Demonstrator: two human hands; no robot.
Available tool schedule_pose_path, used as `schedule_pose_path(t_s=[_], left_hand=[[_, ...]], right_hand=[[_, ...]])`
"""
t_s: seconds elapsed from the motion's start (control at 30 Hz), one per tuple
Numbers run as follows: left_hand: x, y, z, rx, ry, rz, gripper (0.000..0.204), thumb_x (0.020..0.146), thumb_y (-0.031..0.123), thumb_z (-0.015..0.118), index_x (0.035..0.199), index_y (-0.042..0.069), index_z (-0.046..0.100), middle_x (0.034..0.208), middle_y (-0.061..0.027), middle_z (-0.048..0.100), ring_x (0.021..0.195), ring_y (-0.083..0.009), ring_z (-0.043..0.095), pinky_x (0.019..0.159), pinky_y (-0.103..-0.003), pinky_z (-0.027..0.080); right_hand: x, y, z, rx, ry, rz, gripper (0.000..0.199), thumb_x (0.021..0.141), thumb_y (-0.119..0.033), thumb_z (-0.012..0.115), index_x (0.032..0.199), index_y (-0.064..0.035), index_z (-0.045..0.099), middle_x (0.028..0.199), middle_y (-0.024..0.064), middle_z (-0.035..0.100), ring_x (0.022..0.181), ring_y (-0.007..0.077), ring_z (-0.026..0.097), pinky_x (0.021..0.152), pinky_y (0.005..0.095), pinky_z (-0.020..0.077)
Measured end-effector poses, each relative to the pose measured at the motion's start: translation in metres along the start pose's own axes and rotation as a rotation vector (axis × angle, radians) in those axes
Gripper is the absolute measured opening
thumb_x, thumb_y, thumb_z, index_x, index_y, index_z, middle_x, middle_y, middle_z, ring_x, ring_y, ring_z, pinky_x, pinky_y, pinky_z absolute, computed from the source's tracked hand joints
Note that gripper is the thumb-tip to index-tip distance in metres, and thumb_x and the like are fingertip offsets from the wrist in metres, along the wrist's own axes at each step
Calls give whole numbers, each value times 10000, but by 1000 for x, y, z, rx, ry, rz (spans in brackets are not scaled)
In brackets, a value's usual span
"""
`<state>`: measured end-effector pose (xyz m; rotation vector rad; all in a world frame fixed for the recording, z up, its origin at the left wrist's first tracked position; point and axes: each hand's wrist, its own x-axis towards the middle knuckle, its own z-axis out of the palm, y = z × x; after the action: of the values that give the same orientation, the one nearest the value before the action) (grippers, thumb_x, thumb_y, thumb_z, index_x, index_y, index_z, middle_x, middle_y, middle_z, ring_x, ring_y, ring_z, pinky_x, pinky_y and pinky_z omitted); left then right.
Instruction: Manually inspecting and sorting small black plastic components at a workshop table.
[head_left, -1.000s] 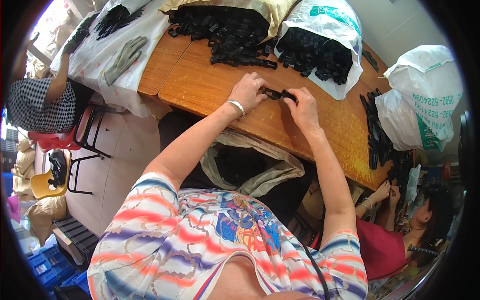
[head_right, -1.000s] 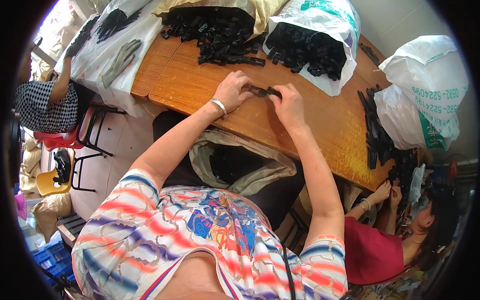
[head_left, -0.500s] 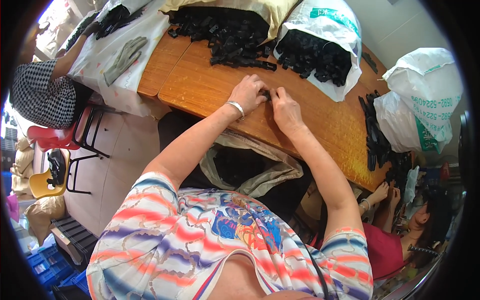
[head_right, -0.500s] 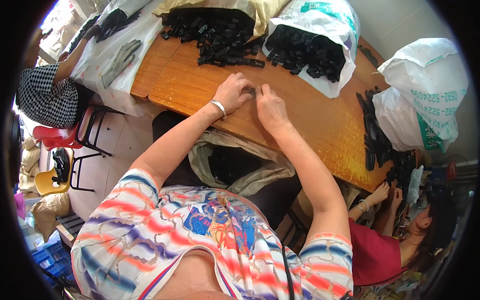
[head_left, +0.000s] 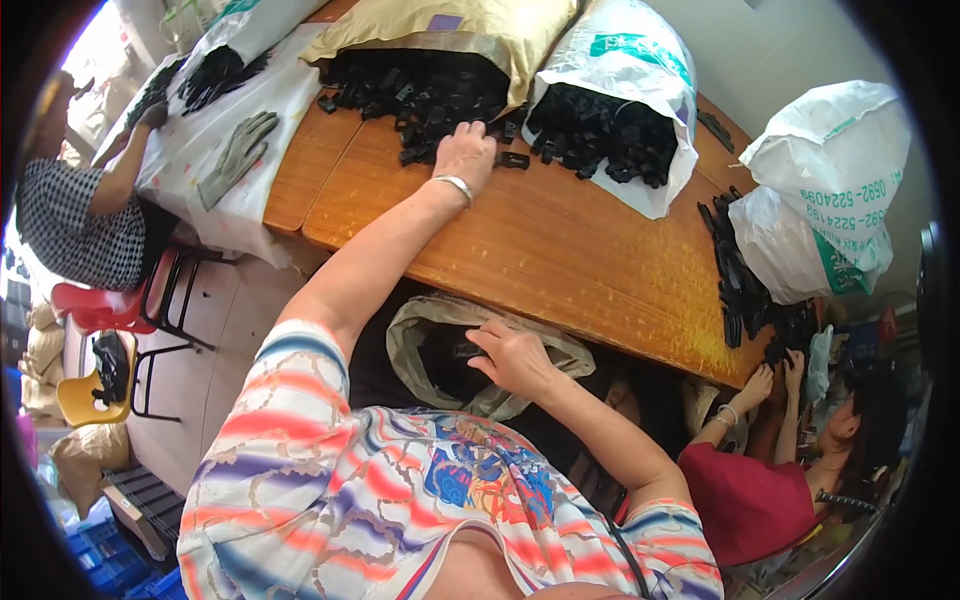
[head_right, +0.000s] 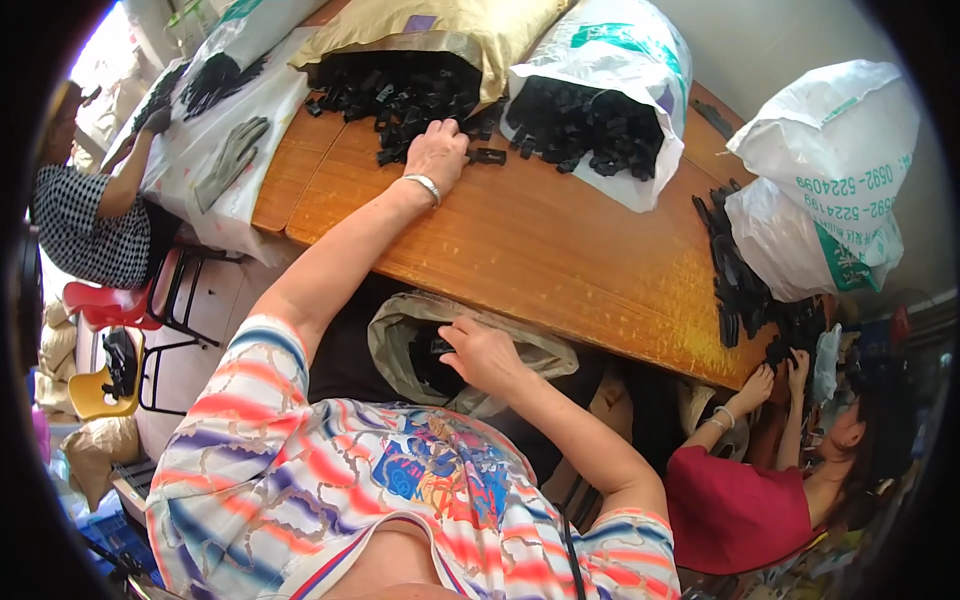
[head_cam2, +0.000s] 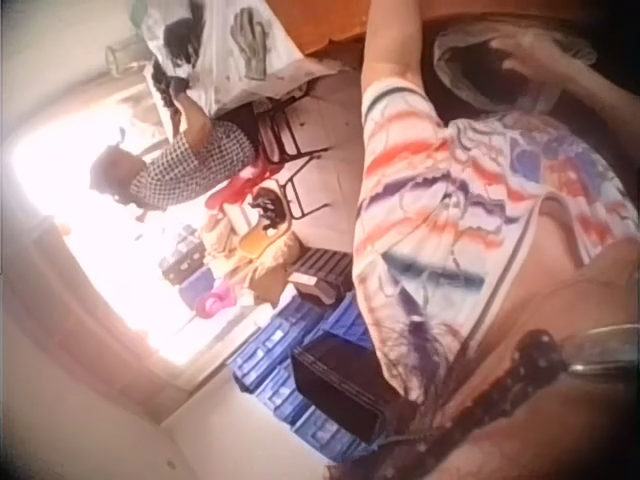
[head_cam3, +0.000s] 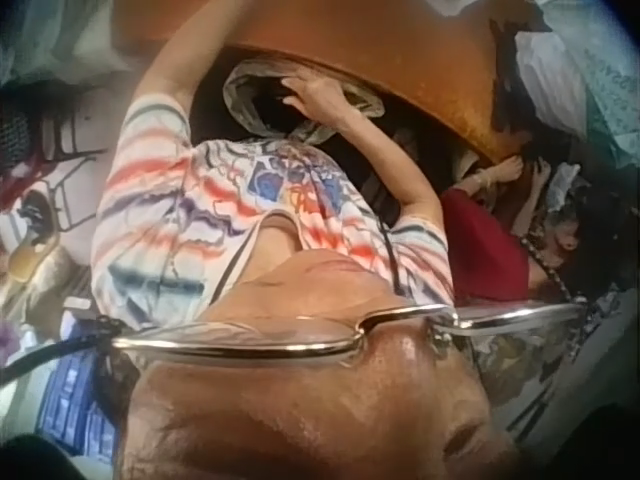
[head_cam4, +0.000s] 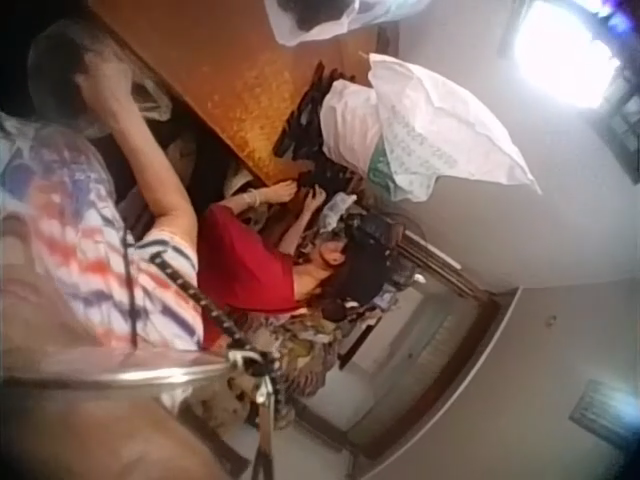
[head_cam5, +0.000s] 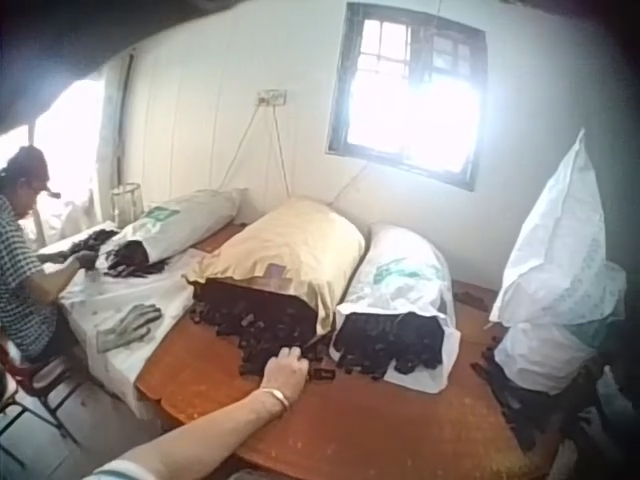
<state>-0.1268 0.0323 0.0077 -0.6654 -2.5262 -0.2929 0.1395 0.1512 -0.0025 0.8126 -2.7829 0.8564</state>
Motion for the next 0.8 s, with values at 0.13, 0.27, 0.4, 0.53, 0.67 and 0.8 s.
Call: schedule_pose_path(t_s=[0.13,0.27,0.4,0.53,0.67,0.8], left_hand=[[-13,9,-12,-66,57,134,70,789,104,600,807,93,667,961,-62,608,963,-235,574,747,-351,507],[-31,21,-16,-93,26,211,119,770,129,706,841,69,632,924,-70,602,948,-249,561,740,-359,482],[-42,43,-34,-322,-129,176,141,777,131,715,842,61,610,923,-96,612,931,-282,585,779,-380,495],[-50,55,-52,-484,-239,49,228,796,146,714,937,37,571,941,-152,610,915,-330,610,792,-405,513],[-64,49,-48,-718,-199,-94,227,878,132,621,1088,58,574,959,-159,599,874,-350,613,780,-433,508],[-63,49,-56,-574,-255,-14,217,885,98,583,1101,100,599,999,-138,583,918,-323,597,799,-408,508]], right_hand=[[32,34,-44,56,214,-24,54,827,-122,663,840,-70,657,743,140,602,690,327,622,592,408,501],[76,128,-94,-242,405,155,127,835,-46,623,946,-45,685,882,160,633,825,342,631,711,404,507],[109,198,-111,-456,346,381,219,842,-43,608,1042,-85,686,1097,132,598,964,364,619,786,448,511],[128,207,-116,-558,211,427,168,829,-79,666,995,-55,677,1146,153,578,923,374,631,792,462,515],[129,177,-123,-461,112,505,278,738,-205,804,819,-21,611,951,161,639,821,363,640,723,447,503],[101,163,-111,-279,81,554,384,676,-270,862,769,-35,572,724,146,641,741,343,627,656,410,479]])
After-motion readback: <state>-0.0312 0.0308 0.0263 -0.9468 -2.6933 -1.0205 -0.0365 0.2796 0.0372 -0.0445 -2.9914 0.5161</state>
